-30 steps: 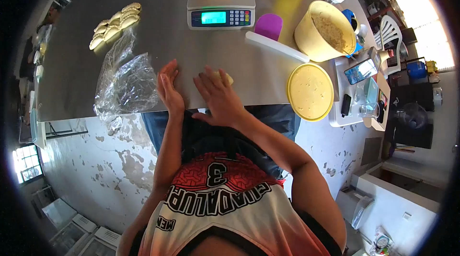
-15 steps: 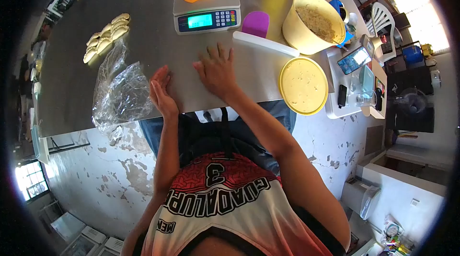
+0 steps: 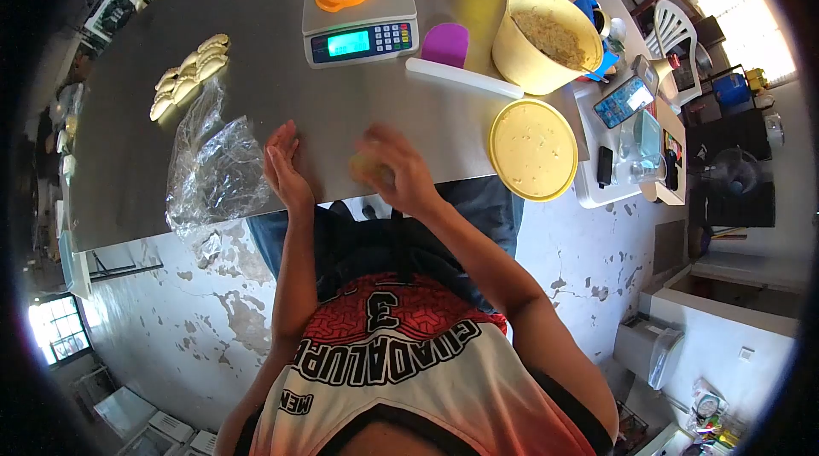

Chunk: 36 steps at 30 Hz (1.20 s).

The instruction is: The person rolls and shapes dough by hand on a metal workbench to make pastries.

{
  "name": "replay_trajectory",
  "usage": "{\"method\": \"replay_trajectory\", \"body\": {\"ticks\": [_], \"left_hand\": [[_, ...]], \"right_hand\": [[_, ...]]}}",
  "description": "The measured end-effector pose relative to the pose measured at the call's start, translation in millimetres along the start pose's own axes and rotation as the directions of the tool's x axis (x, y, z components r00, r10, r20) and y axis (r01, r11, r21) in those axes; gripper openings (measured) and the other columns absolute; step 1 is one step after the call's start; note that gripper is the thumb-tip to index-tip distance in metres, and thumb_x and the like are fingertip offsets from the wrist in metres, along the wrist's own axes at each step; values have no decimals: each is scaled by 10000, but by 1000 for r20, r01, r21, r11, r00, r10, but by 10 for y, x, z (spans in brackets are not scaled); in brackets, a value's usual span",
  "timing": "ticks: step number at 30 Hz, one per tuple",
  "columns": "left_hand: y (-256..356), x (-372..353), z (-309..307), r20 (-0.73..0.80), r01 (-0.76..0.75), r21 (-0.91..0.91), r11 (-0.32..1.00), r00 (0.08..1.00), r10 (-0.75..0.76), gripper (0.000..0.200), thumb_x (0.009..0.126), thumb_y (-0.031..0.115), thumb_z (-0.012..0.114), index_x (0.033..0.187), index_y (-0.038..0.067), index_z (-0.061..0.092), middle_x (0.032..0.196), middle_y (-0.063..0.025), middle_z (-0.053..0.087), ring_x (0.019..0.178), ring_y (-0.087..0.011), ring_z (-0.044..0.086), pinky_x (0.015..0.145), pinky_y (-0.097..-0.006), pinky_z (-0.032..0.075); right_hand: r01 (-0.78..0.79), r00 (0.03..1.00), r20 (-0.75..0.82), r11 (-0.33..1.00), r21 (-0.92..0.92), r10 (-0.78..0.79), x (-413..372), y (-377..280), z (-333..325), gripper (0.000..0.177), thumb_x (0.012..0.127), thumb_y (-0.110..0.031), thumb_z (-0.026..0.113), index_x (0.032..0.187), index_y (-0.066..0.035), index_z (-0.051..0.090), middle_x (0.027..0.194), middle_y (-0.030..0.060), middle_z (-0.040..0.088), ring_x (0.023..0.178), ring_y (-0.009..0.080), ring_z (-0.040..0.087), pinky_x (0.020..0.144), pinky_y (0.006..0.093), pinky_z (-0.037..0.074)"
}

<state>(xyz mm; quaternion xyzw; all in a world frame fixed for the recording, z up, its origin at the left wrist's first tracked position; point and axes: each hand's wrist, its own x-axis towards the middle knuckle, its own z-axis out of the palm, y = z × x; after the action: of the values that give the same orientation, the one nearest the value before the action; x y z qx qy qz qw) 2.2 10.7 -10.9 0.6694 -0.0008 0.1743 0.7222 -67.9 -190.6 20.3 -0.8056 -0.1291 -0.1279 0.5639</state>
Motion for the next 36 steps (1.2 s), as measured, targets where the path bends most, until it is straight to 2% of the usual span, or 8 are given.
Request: {"method": "replay_trajectory", "body": {"ticks": [4,6,12,15,18,27,33,36], "left_hand": [[19,-25,17,-6,-15,12,1000,1000,15,590,1073,489,327,1287,-6,564,1307,-192,622,1251,-287,575,1031,-404,431],[23,4,22,-13,-9,5,1000,1000,9,591,1072,493,326,1288,-4,563,1304,-192,623,1248,-288,577,1031,-404,431],[-11,-1,7,2,-25,5,1000,1000,25,587,1076,482,318,1287,-7,562,1305,-187,623,1239,-289,581,1027,-407,437],[-12,3,-8,-11,-30,20,999,999,30,581,1076,478,323,1280,-9,565,1307,-185,622,1235,-288,584,1030,-406,434],[24,-10,4,-12,-19,17,1000,1000,20,572,1078,469,318,1277,-5,567,1305,-186,622,1241,-286,580,1035,-405,429],[-12,-21,3,-17,-5,-9,1000,1000,5,568,1083,461,301,1281,-2,563,1305,-185,620,1240,-280,576,1027,-399,431],[6,4,16,-13,-20,-29,999,1000,20,576,1080,464,305,1269,-5,581,1283,-180,639,1211,-270,595,1010,-389,451],[-28,-3,10,-21,-24,-55,998,1000,23,568,1080,458,306,1272,-2,580,1286,-181,638,1213,-270,593,1013,-388,447]], "right_hand": [[-66,985,-169,888,-454,-13,176,-68,187,431,839,-249,741,1243,-125,660,1355,180,556,1350,399,455,1139,497,345],[100,992,-1,774,-626,-129,165,-63,264,357,803,-184,761,1152,-147,702,1315,139,595,1252,377,565,1016,428,484],[268,947,253,922,-280,-198,106,95,362,153,789,-77,698,937,-95,731,1246,130,631,1120,357,622,921,411,523],[151,977,160,986,-68,-139,197,140,311,144,760,-61,726,902,-87,718,1201,117,652,1018,347,646,898,407,526],[108,985,-108,965,-237,-137,367,150,205,156,746,-100,767,893,-70,722,1108,117,671,966,333,632,886,406,518],[83,992,118,927,-364,-43,352,90,223,290,829,-251,745,1061,-81,708,1098,156,635,1103,382,588,973,457,471],[2,993,-108,901,-434,-54,307,40,265,462,855,-140,703,1304,-103,601,1180,201,606,1345,459,437,1117,501,370],[76,993,-36,849,-522,-111,281,120,273,354,847,-97,692,1199,-94,650,1170,190,609,1237,430,533,1046,471,438]]}}
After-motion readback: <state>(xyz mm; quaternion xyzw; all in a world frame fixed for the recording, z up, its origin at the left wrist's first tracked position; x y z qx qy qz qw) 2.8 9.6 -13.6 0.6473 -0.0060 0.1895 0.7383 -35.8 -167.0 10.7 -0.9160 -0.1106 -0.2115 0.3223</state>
